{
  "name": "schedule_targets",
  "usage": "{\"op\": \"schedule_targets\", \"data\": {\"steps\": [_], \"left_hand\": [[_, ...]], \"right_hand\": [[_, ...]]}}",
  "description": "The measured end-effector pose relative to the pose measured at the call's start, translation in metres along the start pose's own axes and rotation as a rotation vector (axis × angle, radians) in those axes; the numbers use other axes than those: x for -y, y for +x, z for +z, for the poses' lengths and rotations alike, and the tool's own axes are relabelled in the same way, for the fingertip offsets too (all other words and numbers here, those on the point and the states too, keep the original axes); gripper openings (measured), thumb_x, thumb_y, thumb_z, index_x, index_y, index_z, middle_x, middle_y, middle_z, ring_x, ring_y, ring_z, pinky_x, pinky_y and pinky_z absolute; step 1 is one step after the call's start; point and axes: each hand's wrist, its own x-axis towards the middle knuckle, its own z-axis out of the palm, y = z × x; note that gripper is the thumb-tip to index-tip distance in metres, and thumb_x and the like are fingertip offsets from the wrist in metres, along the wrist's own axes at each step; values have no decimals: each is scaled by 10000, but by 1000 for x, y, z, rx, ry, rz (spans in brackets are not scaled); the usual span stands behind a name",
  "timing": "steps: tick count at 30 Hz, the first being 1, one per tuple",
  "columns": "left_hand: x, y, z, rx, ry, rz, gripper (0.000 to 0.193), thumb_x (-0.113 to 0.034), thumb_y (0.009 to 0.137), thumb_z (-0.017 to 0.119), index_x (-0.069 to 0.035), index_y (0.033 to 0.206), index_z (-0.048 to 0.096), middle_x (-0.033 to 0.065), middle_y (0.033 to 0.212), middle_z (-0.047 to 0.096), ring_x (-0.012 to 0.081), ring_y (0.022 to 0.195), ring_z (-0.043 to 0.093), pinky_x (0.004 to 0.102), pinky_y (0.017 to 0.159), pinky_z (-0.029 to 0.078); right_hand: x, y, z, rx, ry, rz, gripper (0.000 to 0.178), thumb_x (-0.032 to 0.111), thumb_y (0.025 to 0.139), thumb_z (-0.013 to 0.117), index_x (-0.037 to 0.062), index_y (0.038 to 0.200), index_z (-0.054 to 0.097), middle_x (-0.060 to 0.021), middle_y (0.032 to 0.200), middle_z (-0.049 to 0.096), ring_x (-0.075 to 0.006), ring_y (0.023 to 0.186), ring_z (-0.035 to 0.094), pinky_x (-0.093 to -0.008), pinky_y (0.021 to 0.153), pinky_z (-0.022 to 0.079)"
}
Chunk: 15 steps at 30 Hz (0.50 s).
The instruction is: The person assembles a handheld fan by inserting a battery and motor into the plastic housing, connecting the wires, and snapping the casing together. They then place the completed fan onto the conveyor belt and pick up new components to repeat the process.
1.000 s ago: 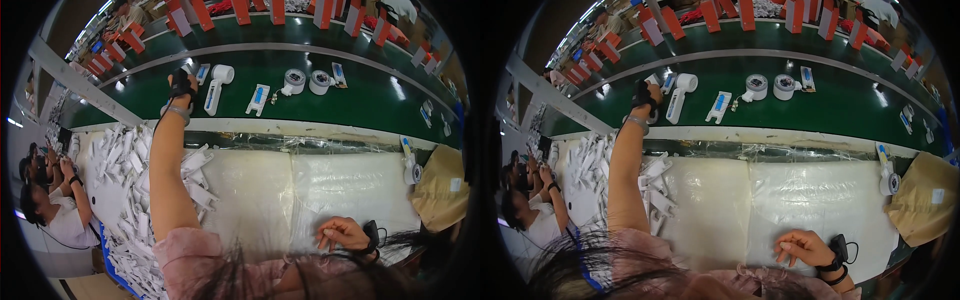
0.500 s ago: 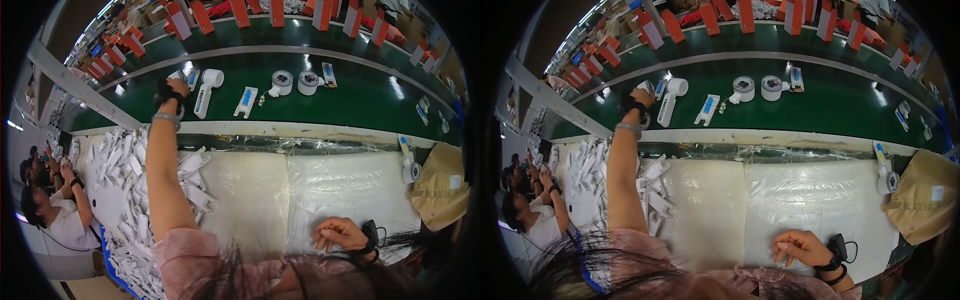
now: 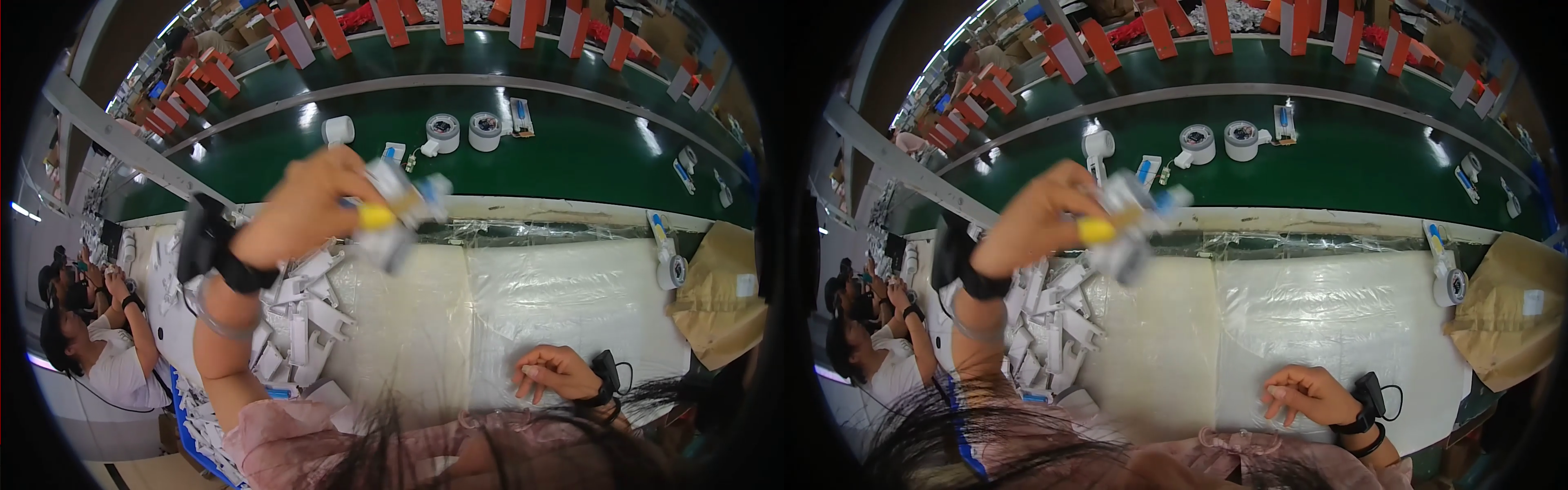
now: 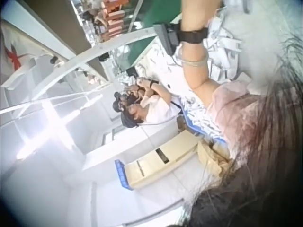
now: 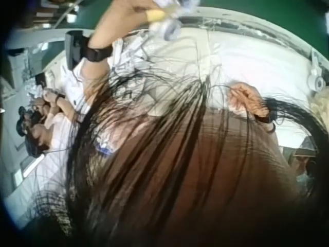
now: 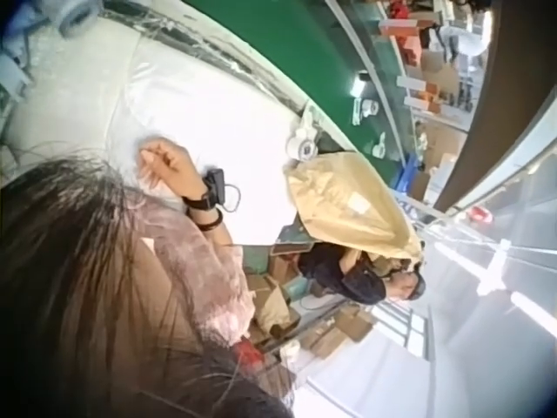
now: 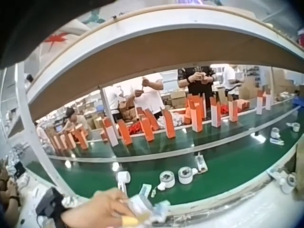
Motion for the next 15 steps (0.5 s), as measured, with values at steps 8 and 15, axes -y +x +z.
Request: {"op": "schedule_targets", "data": {"steps": [8, 15], "left_hand": [[-63, 13, 91, 328, -281, 234, 229, -85, 760, 697, -119, 986, 682, 114, 1168, 597, 303, 1104, 546, 379, 930, 448], [48, 83, 103, -53, 460, -355, 308, -143, 776, 679, -54, 1070, 658, 126, 1088, 645, 326, 1083, 557, 411, 907, 463]], "right_hand": [[-11, -3, -3, 24, -48, 13, 215, 125, 982, 533, -41, 1109, 583, -127, 972, 676, -179, 839, 692, -258, 622, 571], [-3, -7, -21, 205, -332, 9, 246, 255, 951, 614, 25, 916, 693, -31, 732, 701, -72, 661, 665, -212, 559, 494]]}}
